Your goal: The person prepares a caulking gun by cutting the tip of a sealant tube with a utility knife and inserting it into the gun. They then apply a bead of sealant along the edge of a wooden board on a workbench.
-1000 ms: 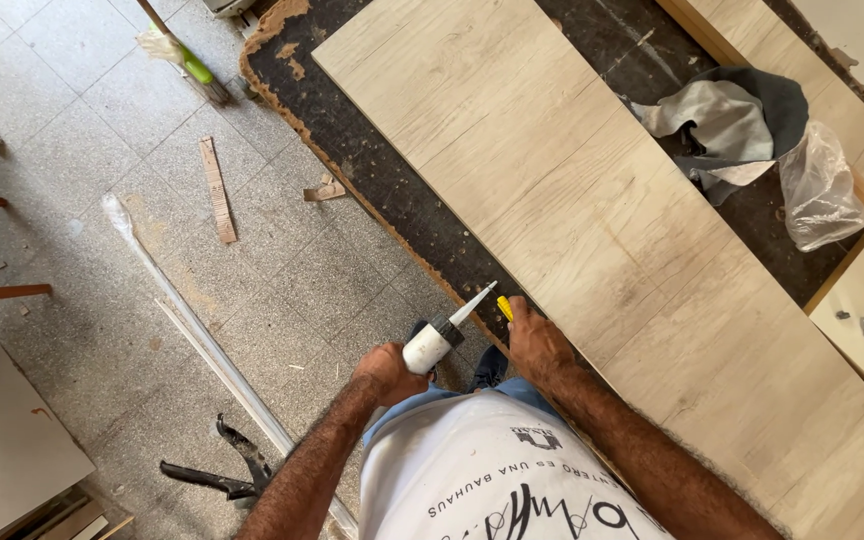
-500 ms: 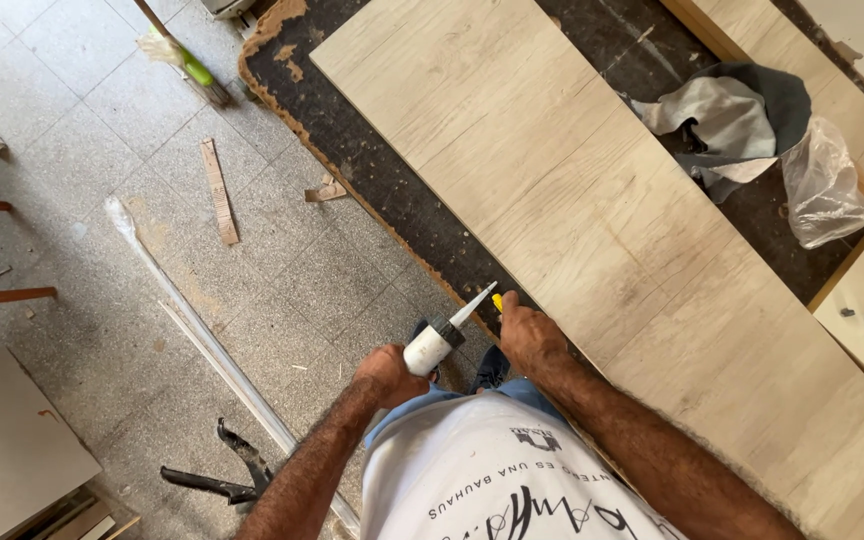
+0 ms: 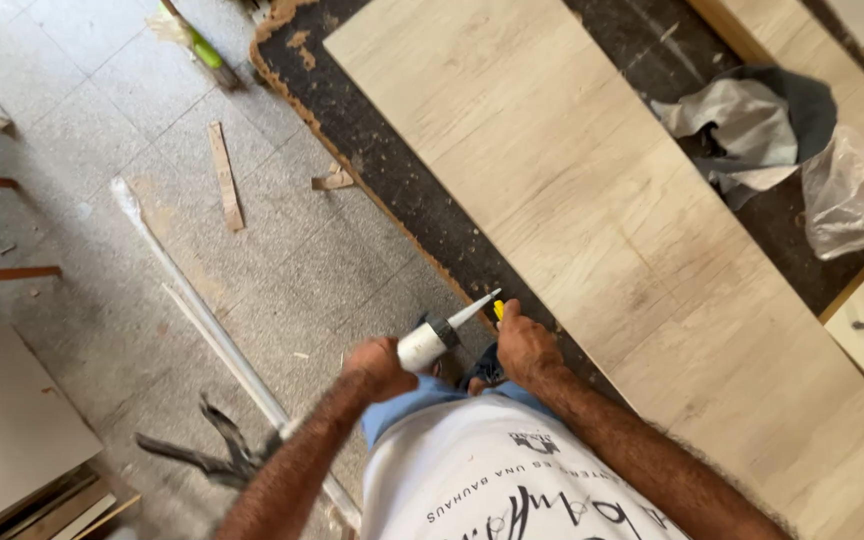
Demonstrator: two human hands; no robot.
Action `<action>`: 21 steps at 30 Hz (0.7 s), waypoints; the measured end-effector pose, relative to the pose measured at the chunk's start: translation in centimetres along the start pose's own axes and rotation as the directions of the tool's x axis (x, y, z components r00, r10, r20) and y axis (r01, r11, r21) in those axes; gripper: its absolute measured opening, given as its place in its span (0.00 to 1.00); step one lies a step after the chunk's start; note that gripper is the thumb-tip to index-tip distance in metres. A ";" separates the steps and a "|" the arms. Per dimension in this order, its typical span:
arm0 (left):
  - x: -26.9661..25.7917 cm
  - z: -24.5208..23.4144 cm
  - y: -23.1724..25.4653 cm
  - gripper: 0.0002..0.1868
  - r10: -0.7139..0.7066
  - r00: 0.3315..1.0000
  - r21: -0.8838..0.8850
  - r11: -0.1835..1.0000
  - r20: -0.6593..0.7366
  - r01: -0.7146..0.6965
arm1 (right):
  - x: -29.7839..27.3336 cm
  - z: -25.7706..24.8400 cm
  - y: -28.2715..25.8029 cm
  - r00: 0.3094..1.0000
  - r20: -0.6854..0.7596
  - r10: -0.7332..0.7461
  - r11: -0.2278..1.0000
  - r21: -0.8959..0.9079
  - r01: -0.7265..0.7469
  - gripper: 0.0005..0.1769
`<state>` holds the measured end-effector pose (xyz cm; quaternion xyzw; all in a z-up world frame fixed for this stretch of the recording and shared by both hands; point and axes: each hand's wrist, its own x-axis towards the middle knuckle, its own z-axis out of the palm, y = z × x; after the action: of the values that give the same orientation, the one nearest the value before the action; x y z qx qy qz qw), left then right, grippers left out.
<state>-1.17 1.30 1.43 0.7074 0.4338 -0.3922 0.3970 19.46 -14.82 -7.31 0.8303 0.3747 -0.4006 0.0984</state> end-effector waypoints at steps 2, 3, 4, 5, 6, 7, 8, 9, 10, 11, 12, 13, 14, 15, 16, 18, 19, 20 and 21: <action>0.4 -1.0 -0.5 0.35 -0.005 1.000 0.023 1.000 -0.018 0.005 | -1.8 -1.1 -1.8 1.000 0.001 0.012 0.999 0.036 -0.012 0.30; 0.7 -1.8 -1.0 0.36 0.002 0.999 0.089 0.996 -0.036 0.001 | -3.7 -2.3 -3.6 0.999 -0.026 0.031 1.000 0.004 -0.031 0.25; 1.1 -2.6 -1.5 0.37 0.009 0.999 0.155 0.988 -0.053 -0.001 | -5.6 -3.6 -5.4 0.997 -0.054 0.050 0.998 -0.028 -0.052 0.22; 1.3 -3.3 -1.5 0.37 0.011 1.000 0.177 0.984 -0.028 -0.006 | -3.9 -1.5 -4.7 0.997 -0.035 0.072 0.997 -0.009 -0.072 0.22; 1.6 -4.0 -1.4 0.36 0.031 0.999 0.241 0.970 -0.036 -0.022 | -2.4 0.7 -4.0 0.995 -0.066 0.072 0.996 0.050 -0.069 0.22; 2.2 -5.3 -1.0 0.34 0.067 0.996 0.309 0.950 -0.050 -0.049 | -0.6 2.4 -3.3 0.990 -0.111 0.084 0.991 0.110 -0.071 0.23; 2.2 -4.0 -1.5 0.34 0.083 0.996 0.334 0.940 -0.031 -0.068 | -2.0 4.1 -2.9 0.988 -0.107 0.114 0.986 0.131 -0.100 0.23; 3.3 -4.9 -1.7 0.35 0.102 0.995 0.359 0.929 -0.010 -0.091 | -1.1 4.4 -3.4 0.980 -0.105 0.172 0.975 0.163 -0.153 0.23; 4.3 -6.2 -1.9 0.36 0.119 0.993 0.384 0.916 0.010 -0.114 | -0.1 4.5 -4.1 0.969 -0.100 0.227 0.959 0.197 -0.205 0.23; 4.8 -7.5 -1.3 0.36 0.138 0.990 0.426 0.895 0.018 -0.133 | -0.3 3.8 -5.2 0.960 -0.106 0.260 0.944 0.237 -0.229 0.23; 5.4 -8.8 -0.8 0.39 0.197 0.980 0.454 0.871 0.022 -0.185 | -0.3 3.3 -6.3 0.944 -0.120 0.306 0.929 0.255 -0.268 0.23; 5.7 -9.2 -0.7 0.41 0.248 0.968 0.480 0.844 0.047 -0.240 | -1.0 3.7 -7.4 0.927 -0.116 0.357 0.909 0.272 -0.316 0.22; 5.9 -9.8 -1.1 0.41 0.260 0.963 0.516 0.816 0.077 -0.261 | -2.4 3.1 -9.1 0.914 -0.100 0.394 0.885 0.309 -0.348 0.22; 6.2 -10.7 -0.9 0.41 0.252 0.961 0.575 0.773 0.110 -0.268 | -3.4 1.7 -10.3 0.900 -0.033 0.435 0.816 0.437 -0.378 0.21; 6.6 -11.5 -0.7 0.41 0.243 0.960 0.632 0.725 0.141 -0.276 | -4.4 0.3 -11.6 0.885 0.036 0.464 0.727 0.555 -0.404 0.19; 9.4 -11.7 -1.6 0.39 0.288 0.941 0.672 0.664 0.175 -0.328 | -4.3 0.7 -12.7 0.851 0.084 0.518 0.669 0.580 -0.465 0.19; 11.1 -12.1 -1.6 0.37 0.343 0.922 0.697 0.616 0.181 -0.366 | -3.9 0.5 -13.0 0.824 0.103 0.557 0.631 0.593 -0.500 0.20; 12.0 -12.8 -1.7 0.37 0.351 0.915 0.712 0.590 0.199 -0.381 | -4.6 -1.2 -14.3 0.811 0.113 0.574 0.604 0.610 -0.513 0.20; 12.8 -13.1 -1.7 0.39 0.364 0.907 0.712 0.578 0.213 -0.399 | -5.6 -2.9 -15.1 0.796 0.143 0.588 0.558 0.640 -0.527 0.19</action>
<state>4.11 17.48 -5.55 0.8740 0.0656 -0.4545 0.1588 8.35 -5.96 0.76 0.9021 -0.0671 -0.4164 -0.0915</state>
